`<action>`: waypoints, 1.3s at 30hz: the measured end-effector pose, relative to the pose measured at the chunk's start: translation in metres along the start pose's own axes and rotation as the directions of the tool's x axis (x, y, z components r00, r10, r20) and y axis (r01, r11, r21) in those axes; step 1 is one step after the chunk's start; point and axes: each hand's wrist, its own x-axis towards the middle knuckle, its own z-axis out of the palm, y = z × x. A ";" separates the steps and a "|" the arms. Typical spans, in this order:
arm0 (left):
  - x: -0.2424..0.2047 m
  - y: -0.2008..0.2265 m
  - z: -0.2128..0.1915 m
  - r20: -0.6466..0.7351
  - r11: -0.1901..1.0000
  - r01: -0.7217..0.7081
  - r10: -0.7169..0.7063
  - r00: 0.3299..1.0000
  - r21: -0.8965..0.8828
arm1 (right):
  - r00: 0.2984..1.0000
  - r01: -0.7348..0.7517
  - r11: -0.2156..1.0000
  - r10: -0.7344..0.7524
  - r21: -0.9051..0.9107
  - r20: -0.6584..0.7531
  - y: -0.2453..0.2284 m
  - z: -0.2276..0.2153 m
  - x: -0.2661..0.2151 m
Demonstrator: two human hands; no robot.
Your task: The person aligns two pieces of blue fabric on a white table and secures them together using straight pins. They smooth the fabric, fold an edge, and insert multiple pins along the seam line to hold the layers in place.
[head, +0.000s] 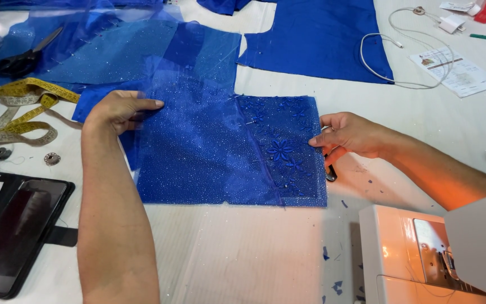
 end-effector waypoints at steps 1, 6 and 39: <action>-0.001 0.000 0.001 0.000 1.000 0.000 0.000 1.000 0.000 | 1.000 0.000 1.000 0.000 0.000 0.000 0.003 -0.002 0.003; -0.003 0.002 0.003 -0.013 1.000 0.003 -0.003 1.000 -0.004 | 1.000 -0.001 1.000 0.001 -0.012 -0.001 0.011 -0.007 0.008; -0.010 0.002 0.006 -0.020 0.999 0.019 -0.018 1.000 0.032 | 0.999 -0.018 1.000 0.019 -0.024 0.030 -0.021 0.019 -0.020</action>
